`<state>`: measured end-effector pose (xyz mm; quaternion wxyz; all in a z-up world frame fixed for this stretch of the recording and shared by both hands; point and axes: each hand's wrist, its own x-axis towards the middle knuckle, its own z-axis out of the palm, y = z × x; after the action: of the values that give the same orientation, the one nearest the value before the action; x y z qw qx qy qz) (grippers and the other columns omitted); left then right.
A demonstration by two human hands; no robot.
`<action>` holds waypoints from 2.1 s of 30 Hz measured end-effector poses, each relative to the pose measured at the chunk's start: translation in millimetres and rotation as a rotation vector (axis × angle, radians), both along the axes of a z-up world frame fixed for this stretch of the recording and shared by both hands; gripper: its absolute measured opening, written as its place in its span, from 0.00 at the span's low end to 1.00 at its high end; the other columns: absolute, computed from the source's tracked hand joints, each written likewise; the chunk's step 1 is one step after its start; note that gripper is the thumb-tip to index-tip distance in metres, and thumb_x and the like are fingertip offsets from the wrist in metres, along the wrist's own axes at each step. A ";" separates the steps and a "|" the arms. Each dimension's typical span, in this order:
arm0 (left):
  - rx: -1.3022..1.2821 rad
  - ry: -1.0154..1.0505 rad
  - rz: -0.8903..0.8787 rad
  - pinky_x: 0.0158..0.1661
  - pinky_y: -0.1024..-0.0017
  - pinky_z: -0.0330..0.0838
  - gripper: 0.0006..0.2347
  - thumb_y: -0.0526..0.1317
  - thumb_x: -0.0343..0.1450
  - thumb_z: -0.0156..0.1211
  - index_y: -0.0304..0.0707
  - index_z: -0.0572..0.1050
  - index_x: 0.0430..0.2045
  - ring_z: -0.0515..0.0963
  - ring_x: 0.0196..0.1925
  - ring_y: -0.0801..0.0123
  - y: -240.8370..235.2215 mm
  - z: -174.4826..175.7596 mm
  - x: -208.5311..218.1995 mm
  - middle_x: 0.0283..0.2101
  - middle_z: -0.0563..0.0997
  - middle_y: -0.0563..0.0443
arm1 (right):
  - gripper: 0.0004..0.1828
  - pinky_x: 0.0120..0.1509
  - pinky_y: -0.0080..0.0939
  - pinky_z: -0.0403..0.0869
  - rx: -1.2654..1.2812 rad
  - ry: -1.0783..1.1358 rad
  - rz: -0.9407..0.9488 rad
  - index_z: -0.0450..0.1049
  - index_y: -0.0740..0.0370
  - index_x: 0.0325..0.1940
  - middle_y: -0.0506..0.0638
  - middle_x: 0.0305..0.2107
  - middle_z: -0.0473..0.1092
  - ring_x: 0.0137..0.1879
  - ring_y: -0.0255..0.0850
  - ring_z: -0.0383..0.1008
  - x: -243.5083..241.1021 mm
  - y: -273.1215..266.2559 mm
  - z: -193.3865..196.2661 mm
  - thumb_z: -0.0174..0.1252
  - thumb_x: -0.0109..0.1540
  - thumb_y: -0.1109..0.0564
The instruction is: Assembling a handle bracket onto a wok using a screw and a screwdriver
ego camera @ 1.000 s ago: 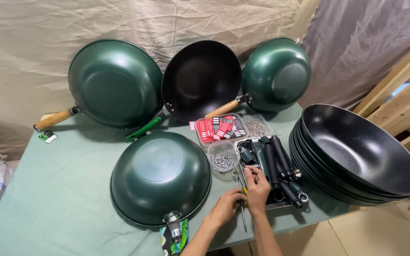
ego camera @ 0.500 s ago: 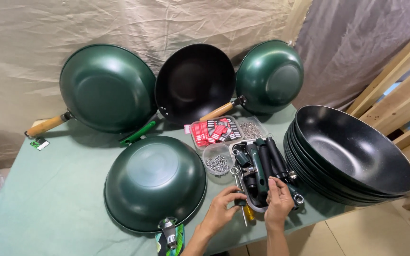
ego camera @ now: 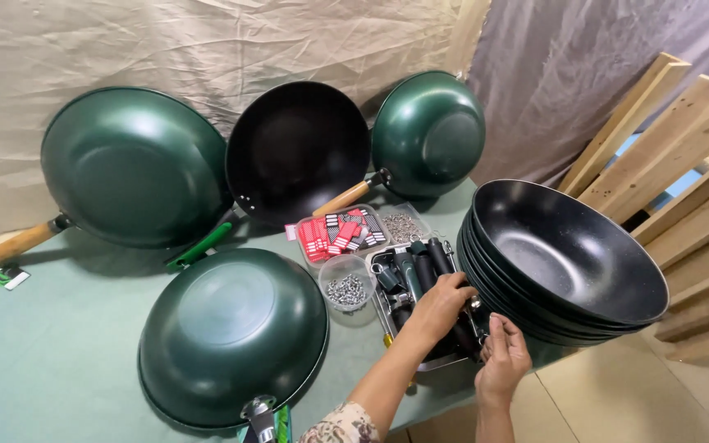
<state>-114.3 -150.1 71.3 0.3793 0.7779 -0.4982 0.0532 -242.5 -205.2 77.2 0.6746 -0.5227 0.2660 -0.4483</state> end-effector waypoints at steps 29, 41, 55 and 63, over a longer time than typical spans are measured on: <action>-0.584 0.548 0.294 0.54 0.72 0.74 0.12 0.29 0.69 0.55 0.40 0.83 0.42 0.83 0.50 0.67 175.5 -3.2 -64.1 0.47 0.85 0.49 | 0.08 0.25 0.27 0.53 0.140 0.084 0.564 0.77 0.64 0.45 0.44 0.22 0.64 0.23 0.27 0.54 43.9 94.4 -55.5 0.60 0.64 0.58; -1.240 1.248 0.841 0.39 0.76 0.75 0.09 0.29 0.73 0.59 0.26 0.80 0.45 0.83 0.38 0.65 349.0 -108.7 -130.3 0.39 0.85 0.39 | 0.05 0.46 0.40 0.74 0.657 0.077 0.790 0.73 0.66 0.41 0.41 0.15 0.50 0.16 0.30 0.47 18.5 229.8 -95.6 0.55 0.67 0.60; -1.535 1.642 0.928 0.51 0.58 0.73 0.16 0.31 0.75 0.53 0.30 0.65 0.59 0.80 0.51 0.43 377.1 -72.7 -158.9 0.50 0.79 0.22 | 0.04 0.68 0.63 0.67 0.726 0.169 0.727 0.72 0.60 0.37 0.43 0.11 0.52 0.13 0.31 0.46 10.0 255.0 -85.5 0.59 0.63 0.58; -1.389 1.739 0.870 0.37 0.67 0.74 0.14 0.31 0.75 0.57 0.31 0.67 0.54 0.81 0.40 0.51 376.5 -84.9 -153.9 0.43 0.82 0.24 | 0.05 0.58 0.54 0.72 0.664 0.173 0.733 0.72 0.59 0.38 0.41 0.11 0.52 0.14 0.30 0.46 9.5 257.5 -63.6 0.59 0.65 0.56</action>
<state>-268.1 226.4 -13.6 0.8789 0.2854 0.3662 -0.1094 -233.1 52.4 13.6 0.8931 -0.3743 0.2482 -0.0277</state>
